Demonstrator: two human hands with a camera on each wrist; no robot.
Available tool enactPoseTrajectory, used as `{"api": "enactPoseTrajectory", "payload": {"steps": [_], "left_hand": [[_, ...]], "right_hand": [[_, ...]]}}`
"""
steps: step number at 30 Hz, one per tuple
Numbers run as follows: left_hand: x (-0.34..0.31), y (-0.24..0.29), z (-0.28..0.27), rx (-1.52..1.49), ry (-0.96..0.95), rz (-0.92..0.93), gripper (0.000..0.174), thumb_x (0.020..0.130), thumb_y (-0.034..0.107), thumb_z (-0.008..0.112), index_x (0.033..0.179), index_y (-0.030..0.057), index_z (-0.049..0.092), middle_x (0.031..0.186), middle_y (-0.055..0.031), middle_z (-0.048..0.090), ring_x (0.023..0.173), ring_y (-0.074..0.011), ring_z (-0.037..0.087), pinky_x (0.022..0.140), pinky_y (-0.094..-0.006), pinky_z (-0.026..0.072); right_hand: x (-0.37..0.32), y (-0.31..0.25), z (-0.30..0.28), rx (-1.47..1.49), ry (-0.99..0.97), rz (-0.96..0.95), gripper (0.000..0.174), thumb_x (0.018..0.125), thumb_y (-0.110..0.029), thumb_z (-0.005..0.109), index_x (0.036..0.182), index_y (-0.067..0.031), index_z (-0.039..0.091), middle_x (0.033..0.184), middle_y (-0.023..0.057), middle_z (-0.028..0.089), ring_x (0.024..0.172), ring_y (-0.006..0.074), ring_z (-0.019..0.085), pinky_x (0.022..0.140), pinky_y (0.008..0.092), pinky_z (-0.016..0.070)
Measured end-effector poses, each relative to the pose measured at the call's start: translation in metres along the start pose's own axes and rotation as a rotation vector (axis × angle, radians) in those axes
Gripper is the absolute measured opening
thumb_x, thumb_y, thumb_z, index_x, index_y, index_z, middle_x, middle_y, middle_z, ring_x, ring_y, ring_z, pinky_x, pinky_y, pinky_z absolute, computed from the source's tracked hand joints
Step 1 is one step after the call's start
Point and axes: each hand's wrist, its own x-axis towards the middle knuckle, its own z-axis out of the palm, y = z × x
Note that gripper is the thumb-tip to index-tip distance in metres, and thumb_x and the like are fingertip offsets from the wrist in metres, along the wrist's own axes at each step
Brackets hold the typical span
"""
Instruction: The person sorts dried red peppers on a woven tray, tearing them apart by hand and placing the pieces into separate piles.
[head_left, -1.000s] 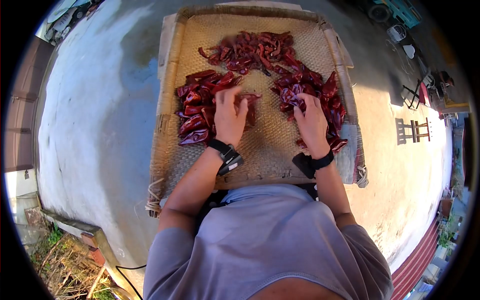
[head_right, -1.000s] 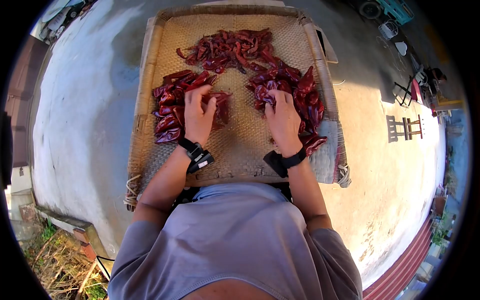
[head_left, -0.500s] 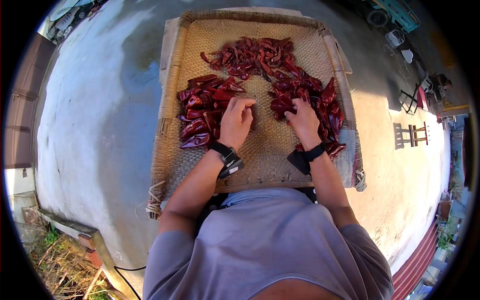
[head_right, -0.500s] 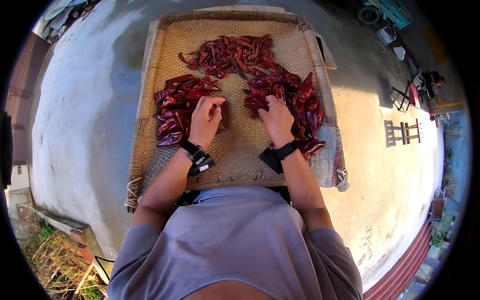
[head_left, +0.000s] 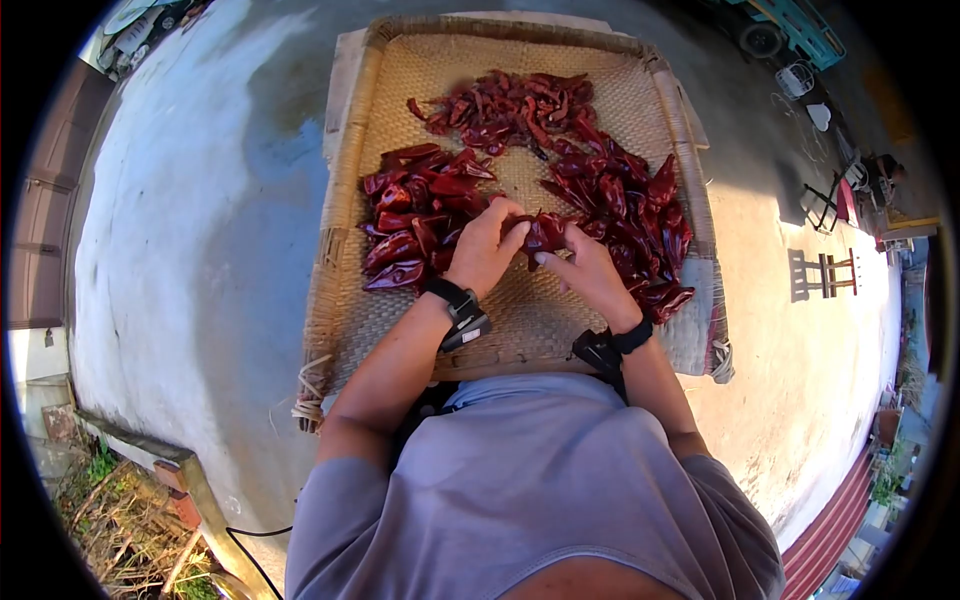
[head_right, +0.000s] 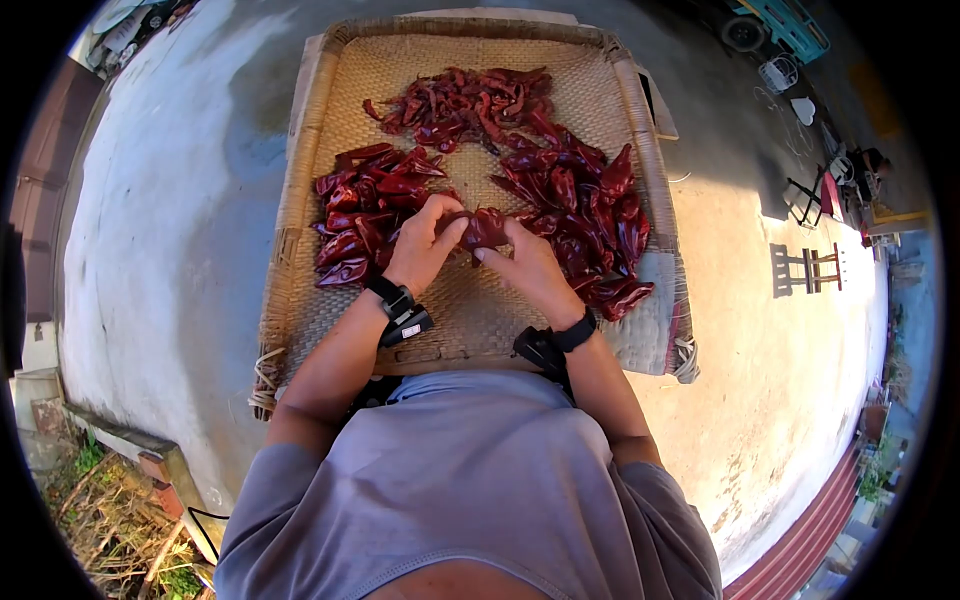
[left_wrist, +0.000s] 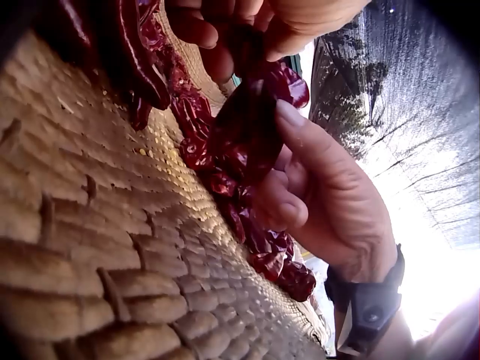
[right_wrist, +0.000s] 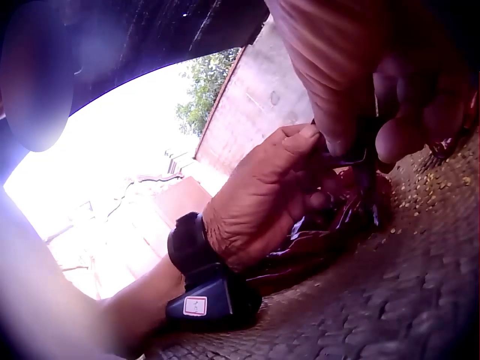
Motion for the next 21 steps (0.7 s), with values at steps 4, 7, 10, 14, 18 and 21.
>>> {"api": "enactPoseTrajectory", "payload": {"steps": [4,7,10,14,18,21], "left_hand": [[-0.003,0.005,0.001,-0.134,0.008,0.054,0.032,0.094,0.017,0.068,0.122,0.0043,0.056,0.099,-0.0093,0.065,0.088,-0.0214,0.065,0.082,-0.0321,0.0525],[-0.003,0.010,0.001,0.011,-0.072,0.240,0.028,0.093,0.017,0.068,0.117,0.0038,0.059,0.100,-0.0095,0.066,0.092,-0.0214,0.066,0.083,-0.0324,0.0522],[0.000,0.005,0.001,0.077,-0.076,0.204,0.026,0.092,0.017,0.070,0.113,0.0034,0.062,0.100,-0.0107,0.066,0.093,-0.0227,0.066,0.084,-0.0332,0.0522],[-0.001,0.008,-0.002,0.127,0.191,0.127,0.023,0.090,0.014,0.071,0.108,0.0021,0.062,0.100,-0.0132,0.066,0.090,-0.0265,0.065,0.079,-0.0346,0.0517],[0.001,0.009,-0.012,0.199,0.514,0.135,0.027,0.090,0.015,0.071,0.113,0.0056,0.059,0.107,-0.0144,0.058,0.093,-0.0325,0.062,0.078,-0.0392,0.0511],[0.002,0.014,-0.016,0.474,0.742,0.109,0.046,0.087,0.011,0.073,0.128,0.0092,0.054,0.124,-0.0148,0.050,0.108,-0.0344,0.054,0.087,-0.0402,0.0471]], "right_hand": [[-0.001,0.007,0.000,-0.075,-0.085,0.047,0.040,0.090,-0.026,0.070,0.121,-0.0022,0.059,0.094,0.0126,0.070,0.067,0.0186,0.066,0.057,0.0336,0.0517],[0.002,0.022,0.005,-0.144,-0.043,-0.213,0.037,0.091,-0.027,0.067,0.118,-0.0009,0.060,0.090,0.0137,0.069,0.073,0.0222,0.067,0.065,0.0365,0.0521],[-0.001,0.019,0.003,-0.153,-0.059,-0.206,0.033,0.092,-0.026,0.066,0.114,-0.0012,0.061,0.088,0.0148,0.069,0.080,0.0275,0.067,0.073,0.0390,0.0511],[-0.002,0.017,-0.004,-0.342,-0.054,-0.115,0.029,0.091,-0.022,0.066,0.113,-0.0050,0.063,0.096,0.0148,0.068,0.084,0.0336,0.067,0.074,0.0403,0.0508],[-0.002,0.024,-0.008,-0.563,0.225,-0.299,0.028,0.088,-0.015,0.064,0.115,-0.0095,0.063,0.111,0.0123,0.063,0.085,0.0351,0.066,0.075,0.0425,0.0518],[0.006,0.018,-0.011,-0.697,0.286,-0.230,0.030,0.086,-0.010,0.062,0.116,-0.0108,0.062,0.118,0.0104,0.060,0.090,0.0339,0.066,0.077,0.0433,0.0527]]}}
